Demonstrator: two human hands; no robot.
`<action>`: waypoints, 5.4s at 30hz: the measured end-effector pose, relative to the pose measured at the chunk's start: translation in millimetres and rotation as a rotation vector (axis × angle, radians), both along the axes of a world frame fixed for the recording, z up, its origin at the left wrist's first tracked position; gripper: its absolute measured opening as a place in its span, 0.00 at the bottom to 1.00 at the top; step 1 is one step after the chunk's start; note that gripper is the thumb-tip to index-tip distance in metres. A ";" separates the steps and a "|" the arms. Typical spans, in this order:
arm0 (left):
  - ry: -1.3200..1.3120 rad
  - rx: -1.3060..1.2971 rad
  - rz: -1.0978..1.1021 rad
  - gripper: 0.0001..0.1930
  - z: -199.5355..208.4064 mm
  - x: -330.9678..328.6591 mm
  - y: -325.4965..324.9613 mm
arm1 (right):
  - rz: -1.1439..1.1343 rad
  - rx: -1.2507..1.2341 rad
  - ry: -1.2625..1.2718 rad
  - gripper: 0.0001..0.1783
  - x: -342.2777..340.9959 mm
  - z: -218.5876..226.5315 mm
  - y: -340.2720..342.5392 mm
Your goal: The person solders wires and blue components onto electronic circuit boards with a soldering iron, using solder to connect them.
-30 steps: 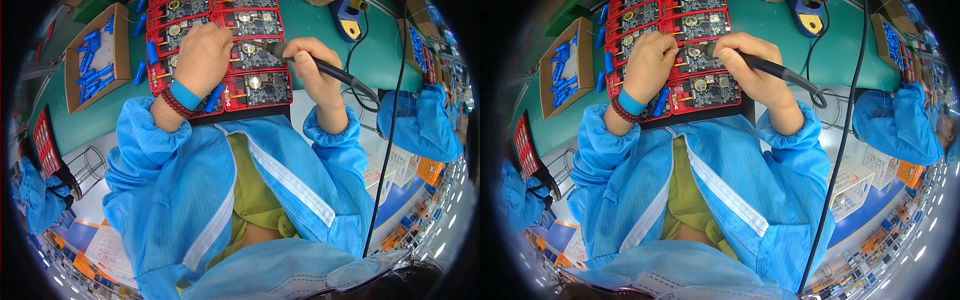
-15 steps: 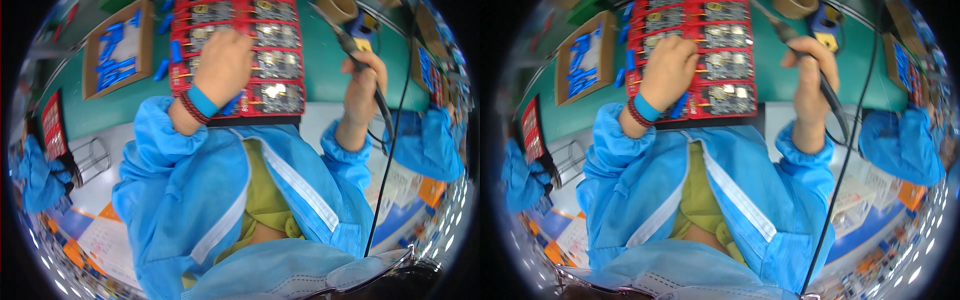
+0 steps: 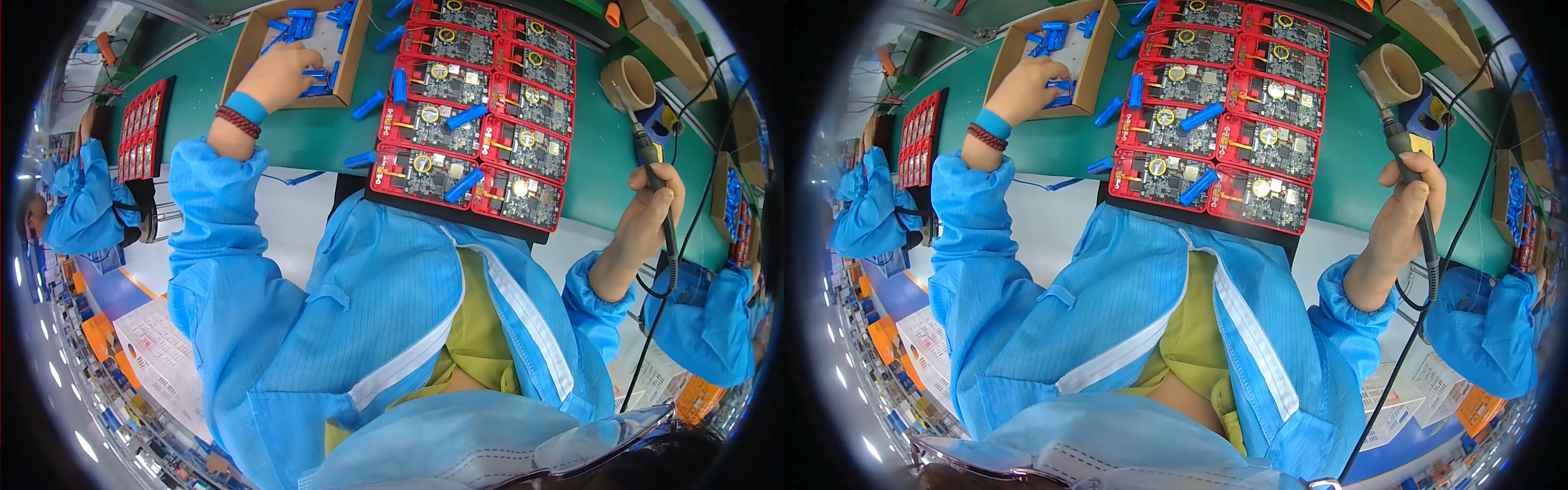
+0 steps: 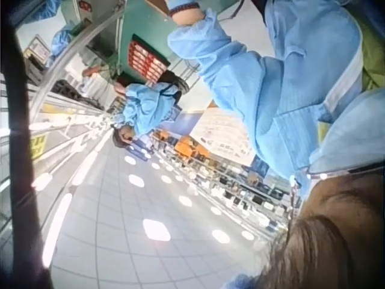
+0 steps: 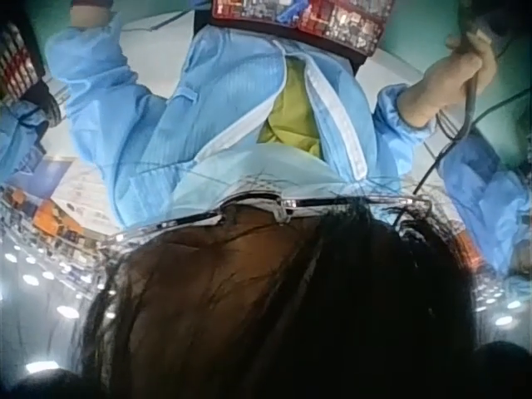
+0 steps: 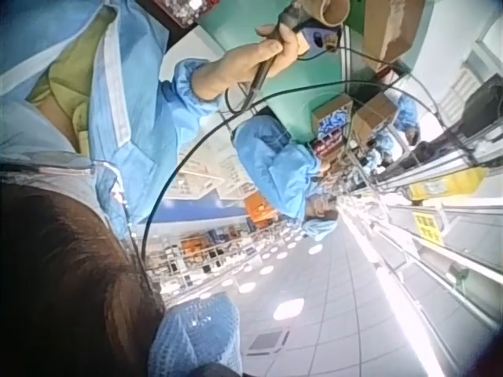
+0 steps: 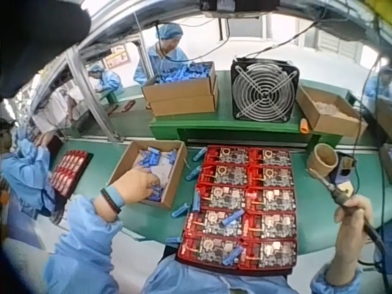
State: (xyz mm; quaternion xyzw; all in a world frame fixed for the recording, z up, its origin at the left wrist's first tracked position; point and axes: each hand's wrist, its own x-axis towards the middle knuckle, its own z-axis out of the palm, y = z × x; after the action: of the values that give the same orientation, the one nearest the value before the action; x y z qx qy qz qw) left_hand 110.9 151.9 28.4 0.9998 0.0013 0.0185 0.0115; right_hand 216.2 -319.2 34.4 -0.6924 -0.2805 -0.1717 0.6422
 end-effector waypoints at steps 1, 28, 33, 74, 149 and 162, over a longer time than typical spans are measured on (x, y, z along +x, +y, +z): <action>0.072 0.062 -0.049 0.10 -4.0 -0.6 1.0 | 0.025 -0.008 -0.002 0.22 0.2 -0.5 3.3; 0.361 -1.596 -0.076 0.12 28.5 15.5 -219.0 | 0.244 -0.218 -0.027 0.16 -28.9 13.0 79.7; 0.318 -1.731 -0.021 0.09 13.7 20.5 -234.3 | 0.213 -0.198 -0.135 0.15 -26.8 5.5 73.1; -0.273 -0.811 -0.017 0.06 -12.3 70.0 -200.3 | 0.085 -0.185 -0.150 0.09 67.5 47.8 13.0; -0.354 -0.444 -0.224 0.07 -49.1 119.9 -202.5 | 0.313 -0.199 0.089 0.09 47.4 -17.0 49.1; -0.334 -0.412 -0.186 0.07 -48.1 120.9 -205.4 | 0.340 -0.237 0.108 0.08 46.0 -19.6 49.5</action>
State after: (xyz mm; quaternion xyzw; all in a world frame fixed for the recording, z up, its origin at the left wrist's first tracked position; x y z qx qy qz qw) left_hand 231.8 -53.5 -19.7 0.9553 -0.0886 0.1812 0.2163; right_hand 262.2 -269.7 14.8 -0.7139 -0.3768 0.0106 0.5901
